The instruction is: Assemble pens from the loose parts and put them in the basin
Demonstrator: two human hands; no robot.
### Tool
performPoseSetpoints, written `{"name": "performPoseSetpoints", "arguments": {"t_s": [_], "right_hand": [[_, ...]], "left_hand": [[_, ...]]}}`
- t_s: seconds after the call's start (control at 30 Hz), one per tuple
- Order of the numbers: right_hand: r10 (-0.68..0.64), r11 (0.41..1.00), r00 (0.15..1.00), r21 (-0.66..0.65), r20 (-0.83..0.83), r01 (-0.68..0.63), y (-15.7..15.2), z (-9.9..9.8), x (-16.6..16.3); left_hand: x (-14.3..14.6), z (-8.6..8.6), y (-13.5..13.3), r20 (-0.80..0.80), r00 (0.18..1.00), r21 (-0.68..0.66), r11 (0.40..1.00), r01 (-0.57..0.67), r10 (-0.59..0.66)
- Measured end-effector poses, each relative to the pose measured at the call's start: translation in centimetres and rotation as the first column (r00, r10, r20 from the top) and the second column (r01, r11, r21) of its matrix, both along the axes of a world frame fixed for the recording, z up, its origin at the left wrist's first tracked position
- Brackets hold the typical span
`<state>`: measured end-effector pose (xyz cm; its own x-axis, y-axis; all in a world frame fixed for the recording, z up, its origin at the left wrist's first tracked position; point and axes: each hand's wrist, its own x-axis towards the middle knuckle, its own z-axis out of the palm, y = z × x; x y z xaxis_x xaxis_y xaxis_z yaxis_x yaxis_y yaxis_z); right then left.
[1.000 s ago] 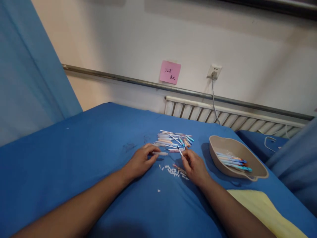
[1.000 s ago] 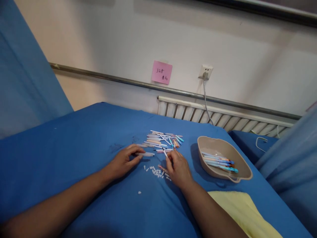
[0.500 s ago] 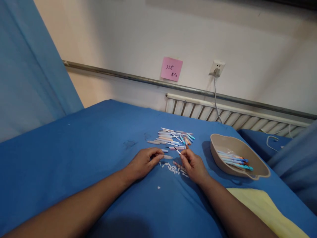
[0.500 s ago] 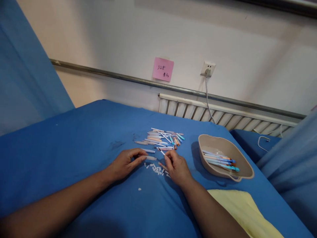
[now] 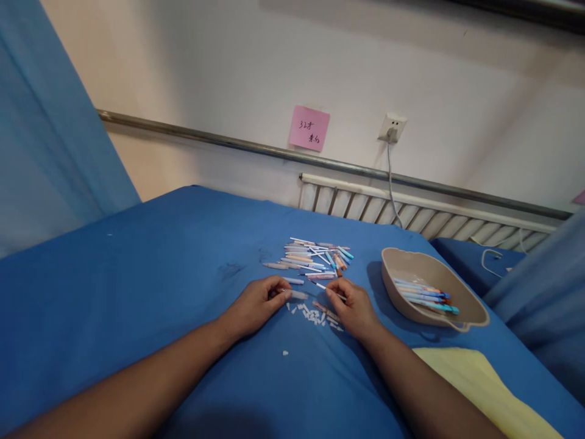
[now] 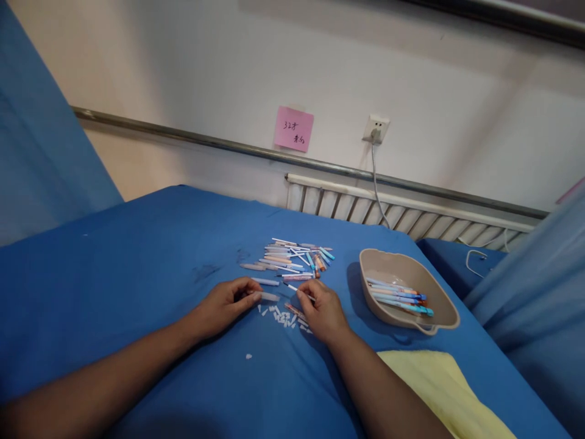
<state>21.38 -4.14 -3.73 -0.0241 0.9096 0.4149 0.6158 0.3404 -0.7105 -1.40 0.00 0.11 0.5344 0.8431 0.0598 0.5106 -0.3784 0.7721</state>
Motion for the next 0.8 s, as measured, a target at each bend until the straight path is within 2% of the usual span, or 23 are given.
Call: {"name": "performPoseSetpoints", "arguments": {"t_s": [0.27,0.43,0.63,0.8], "right_hand": [[0.025,1.000,0.999,-0.007,0.026,-0.025,-0.1,0.4,-0.2],[-0.002,1.000,0.999,-0.003,0.046,0.002,-0.1,0.2,-0.3],[-0.159,0.987,0.985,0.042,0.063,0.157,0.9,-0.2,0.7],[-0.288,0.958,0.924,0.061,0.252,0.281,3.6,0.4,1.9]], "left_hand": [[0.0,0.1,-0.1,0.007,1.000,-0.005,1.000,0.005,-0.005],[0.0,0.3,0.0,-0.022,1.000,-0.015,1.000,0.008,-0.009],[0.0,0.1,0.4,-0.129,0.992,0.104,0.995,0.012,0.002],[0.4,-0.3,1.0,-0.180,0.983,0.144,0.990,0.003,0.023]]}}
